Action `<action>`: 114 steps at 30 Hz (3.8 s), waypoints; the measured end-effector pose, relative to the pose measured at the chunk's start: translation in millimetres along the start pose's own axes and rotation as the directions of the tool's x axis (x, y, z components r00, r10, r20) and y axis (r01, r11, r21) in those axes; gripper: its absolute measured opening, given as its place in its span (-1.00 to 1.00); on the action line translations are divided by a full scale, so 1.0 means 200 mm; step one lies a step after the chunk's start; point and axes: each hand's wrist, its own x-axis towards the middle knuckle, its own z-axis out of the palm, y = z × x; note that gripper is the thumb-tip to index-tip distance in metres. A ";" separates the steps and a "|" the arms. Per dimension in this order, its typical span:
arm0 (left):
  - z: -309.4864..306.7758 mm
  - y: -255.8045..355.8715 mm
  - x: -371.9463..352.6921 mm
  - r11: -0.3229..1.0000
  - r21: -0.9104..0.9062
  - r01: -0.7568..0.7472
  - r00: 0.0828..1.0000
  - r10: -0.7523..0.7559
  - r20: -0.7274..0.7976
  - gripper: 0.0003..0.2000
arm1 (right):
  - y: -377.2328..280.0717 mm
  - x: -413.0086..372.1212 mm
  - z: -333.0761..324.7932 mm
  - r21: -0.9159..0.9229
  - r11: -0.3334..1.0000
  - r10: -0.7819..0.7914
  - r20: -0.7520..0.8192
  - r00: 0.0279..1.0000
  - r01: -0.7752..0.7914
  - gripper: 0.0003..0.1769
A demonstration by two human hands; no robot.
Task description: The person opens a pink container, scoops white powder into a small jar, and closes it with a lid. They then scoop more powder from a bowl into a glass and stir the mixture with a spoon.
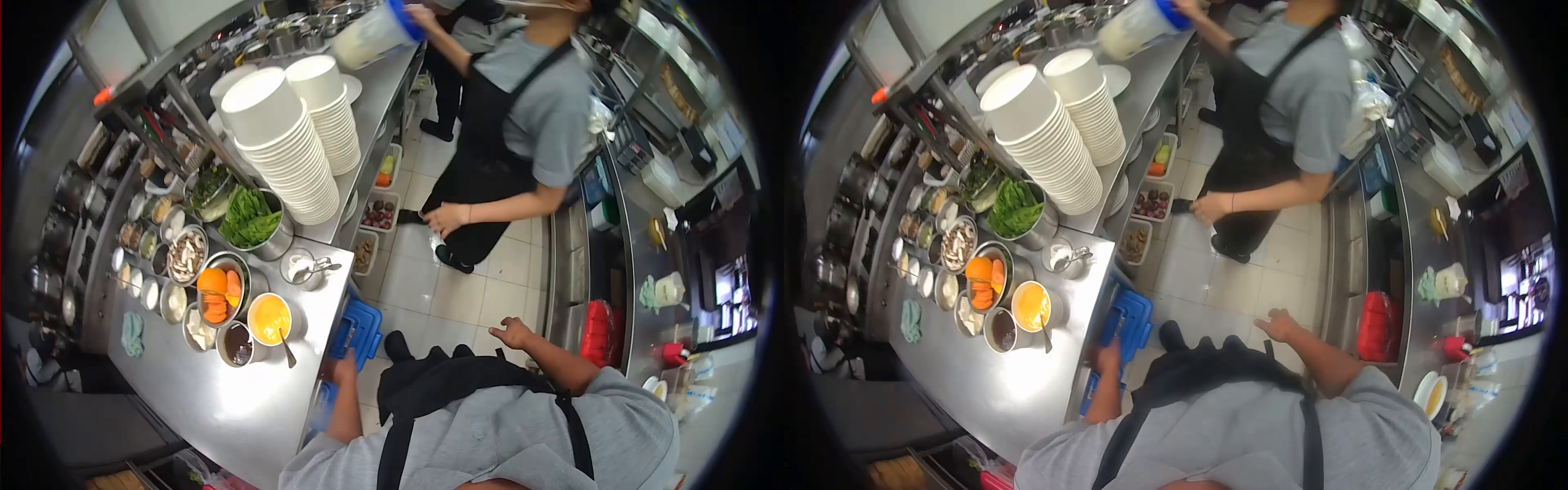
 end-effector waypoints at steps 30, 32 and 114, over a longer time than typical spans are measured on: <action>1.33 1.10 -1.27 0.889 -0.382 -0.254 0.282 0.445 0.850 -0.12 | 1.37 -0.82 1.21 0.248 0.962 0.130 -0.044 0.990 -0.116 0.01; 1.13 1.08 -1.09 0.687 -0.125 -0.715 0.429 0.573 0.698 -0.26 | 1.62 -1.08 1.51 0.317 0.822 0.418 0.231 0.879 -0.474 -0.02; 0.30 2.86 -0.01 0.149 -0.434 -0.888 0.064 0.977 0.204 -0.68 | -0.78 0.90 -1.59 0.900 0.171 0.127 -0.424 0.897 0.401 -0.76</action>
